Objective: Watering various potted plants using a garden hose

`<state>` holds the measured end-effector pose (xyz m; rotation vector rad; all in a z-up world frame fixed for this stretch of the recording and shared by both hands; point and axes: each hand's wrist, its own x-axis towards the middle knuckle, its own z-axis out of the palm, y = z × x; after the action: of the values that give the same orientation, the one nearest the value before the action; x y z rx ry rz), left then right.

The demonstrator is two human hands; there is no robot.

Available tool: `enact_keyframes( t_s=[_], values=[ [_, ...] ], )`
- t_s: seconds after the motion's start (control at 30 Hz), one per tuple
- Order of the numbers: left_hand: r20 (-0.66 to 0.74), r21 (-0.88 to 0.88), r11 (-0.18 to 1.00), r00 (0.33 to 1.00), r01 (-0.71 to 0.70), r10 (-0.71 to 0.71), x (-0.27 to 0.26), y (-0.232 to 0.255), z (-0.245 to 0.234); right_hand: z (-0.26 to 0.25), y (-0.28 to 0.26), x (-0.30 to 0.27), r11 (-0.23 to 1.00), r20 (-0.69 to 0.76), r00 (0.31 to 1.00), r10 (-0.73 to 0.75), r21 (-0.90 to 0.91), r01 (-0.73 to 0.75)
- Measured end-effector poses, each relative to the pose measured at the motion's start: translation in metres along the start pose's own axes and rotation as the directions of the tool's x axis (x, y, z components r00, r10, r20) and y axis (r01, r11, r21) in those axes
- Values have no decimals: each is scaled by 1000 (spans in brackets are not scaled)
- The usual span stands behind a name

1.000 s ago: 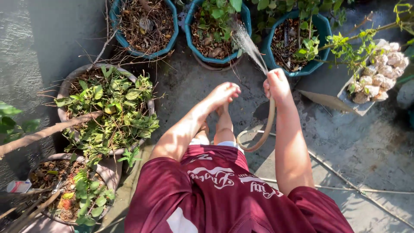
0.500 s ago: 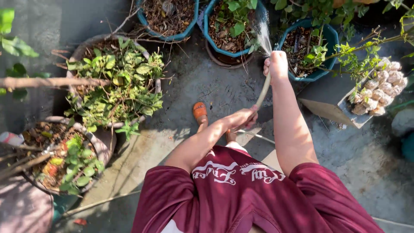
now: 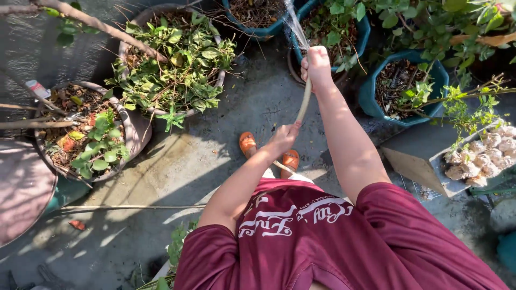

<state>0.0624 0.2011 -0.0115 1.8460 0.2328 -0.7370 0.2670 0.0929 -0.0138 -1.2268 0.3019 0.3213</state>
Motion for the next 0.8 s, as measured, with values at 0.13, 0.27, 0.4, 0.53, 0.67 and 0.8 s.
enact_keyframes(
  t_s=[0.13,0.27,0.4,0.53,0.67,0.8],
  values=[
    [-65,-18,1000,998,-2,1,0,-4,-17,35,-10,1,992,-61,993,103,-71,-107],
    [-38,-49,995,996,-85,83,16,-26,-40,67,-24,-7,977,-152,977,151,-128,-171],
    [-11,-149,978,989,-148,148,31,-71,-75,102,6,13,984,-167,981,99,-133,-122],
    [-51,10,987,986,-161,161,52,-119,-131,122,78,67,992,-165,985,-50,-119,31],
    [-79,115,986,988,-122,132,9,-84,-229,167,116,100,982,-245,954,-173,-123,147],
    [-90,298,947,984,-118,151,10,-121,-298,243,137,106,978,-274,939,-210,-43,206]
  ],
)
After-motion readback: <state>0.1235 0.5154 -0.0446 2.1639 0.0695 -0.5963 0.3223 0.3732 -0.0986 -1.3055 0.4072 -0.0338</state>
